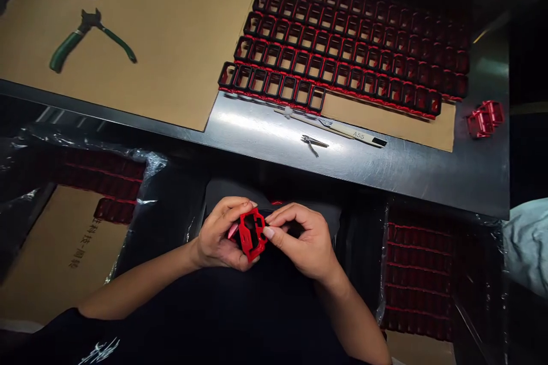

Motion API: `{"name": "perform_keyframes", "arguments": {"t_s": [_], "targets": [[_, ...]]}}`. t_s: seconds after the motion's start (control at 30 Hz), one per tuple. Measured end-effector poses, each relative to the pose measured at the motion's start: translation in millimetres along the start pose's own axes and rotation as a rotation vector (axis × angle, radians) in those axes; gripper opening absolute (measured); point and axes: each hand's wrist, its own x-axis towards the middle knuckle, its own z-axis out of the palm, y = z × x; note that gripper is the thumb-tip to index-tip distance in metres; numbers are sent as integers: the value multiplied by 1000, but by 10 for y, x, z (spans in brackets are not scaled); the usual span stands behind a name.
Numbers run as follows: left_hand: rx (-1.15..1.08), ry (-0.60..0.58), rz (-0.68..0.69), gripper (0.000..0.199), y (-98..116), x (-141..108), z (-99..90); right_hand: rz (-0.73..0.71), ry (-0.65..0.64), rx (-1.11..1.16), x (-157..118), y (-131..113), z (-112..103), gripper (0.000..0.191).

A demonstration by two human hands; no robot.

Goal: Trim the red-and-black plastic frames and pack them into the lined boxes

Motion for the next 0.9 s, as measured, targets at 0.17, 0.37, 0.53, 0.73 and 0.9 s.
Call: {"name": "perform_keyframes", "arguments": {"t_s": [0.17,0.37,0.53,0.73,0.9], "targets": [[-38,6,-54,85,11,0,-2,107,73,122,-39,123,-55,15],[-31,15,-66,84,-1,-30,23,200,-59,242,-97,147,53,24],[-113,12,-102,84,-35,-77,37,261,-198,349,-115,120,103,37],[-314,-37,-278,81,-61,-158,41,231,-112,186,-117,110,188,42],[-637,-114,-442,79,-89,-225,60,245,-65,159,-111,91,230,42]]}}
